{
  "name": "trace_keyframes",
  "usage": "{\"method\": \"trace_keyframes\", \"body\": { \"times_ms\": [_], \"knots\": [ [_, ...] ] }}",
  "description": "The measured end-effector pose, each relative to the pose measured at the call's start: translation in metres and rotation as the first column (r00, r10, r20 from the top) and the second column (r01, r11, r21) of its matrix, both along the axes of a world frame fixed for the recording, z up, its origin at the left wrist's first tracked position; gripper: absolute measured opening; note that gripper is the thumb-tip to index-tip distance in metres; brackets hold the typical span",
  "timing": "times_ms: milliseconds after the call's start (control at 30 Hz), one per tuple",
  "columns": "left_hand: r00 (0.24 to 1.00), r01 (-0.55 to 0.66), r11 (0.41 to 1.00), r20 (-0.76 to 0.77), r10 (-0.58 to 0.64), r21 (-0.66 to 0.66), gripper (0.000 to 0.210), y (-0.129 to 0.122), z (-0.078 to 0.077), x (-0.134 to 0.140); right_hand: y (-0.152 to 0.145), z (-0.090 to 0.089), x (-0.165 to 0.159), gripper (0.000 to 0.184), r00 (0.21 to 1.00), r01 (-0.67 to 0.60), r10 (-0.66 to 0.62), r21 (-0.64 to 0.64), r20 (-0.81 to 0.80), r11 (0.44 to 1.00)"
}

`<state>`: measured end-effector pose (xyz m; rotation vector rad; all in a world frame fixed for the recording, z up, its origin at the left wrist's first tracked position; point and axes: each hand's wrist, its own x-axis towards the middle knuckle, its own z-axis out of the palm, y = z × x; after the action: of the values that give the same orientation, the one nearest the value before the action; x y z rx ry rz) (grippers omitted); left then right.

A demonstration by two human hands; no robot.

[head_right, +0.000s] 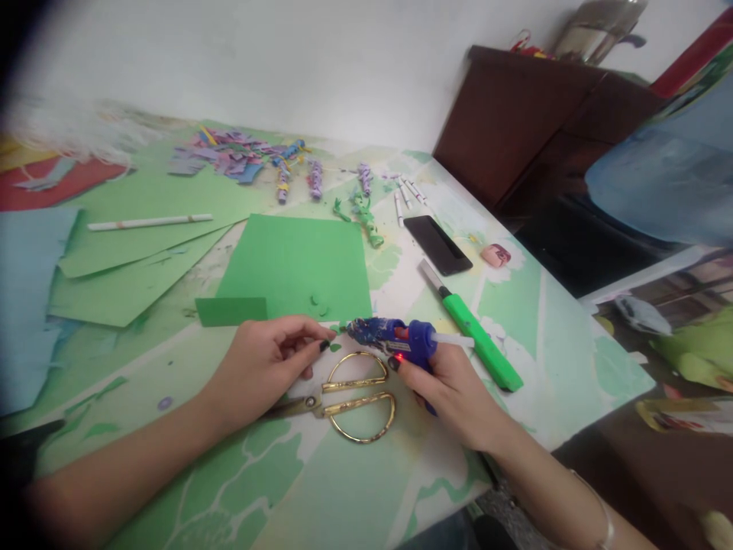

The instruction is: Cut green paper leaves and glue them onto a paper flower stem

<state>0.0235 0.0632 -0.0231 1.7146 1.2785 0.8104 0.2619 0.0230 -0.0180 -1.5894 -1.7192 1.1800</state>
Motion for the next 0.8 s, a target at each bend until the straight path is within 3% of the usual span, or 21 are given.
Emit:
{"method": "trace_keyframes", "body": {
  "times_ms": [800],
  "knots": [
    [1.000, 0.002, 1.000, -0.012, -0.002, 0.013, 0.015, -0.0004, -0.0013, 0.0000, -0.0021, 0.0007, 0.0001, 0.029, 0.999, -0.002, 0.002, -0.002, -0.034, 1.000]
  ]
}}
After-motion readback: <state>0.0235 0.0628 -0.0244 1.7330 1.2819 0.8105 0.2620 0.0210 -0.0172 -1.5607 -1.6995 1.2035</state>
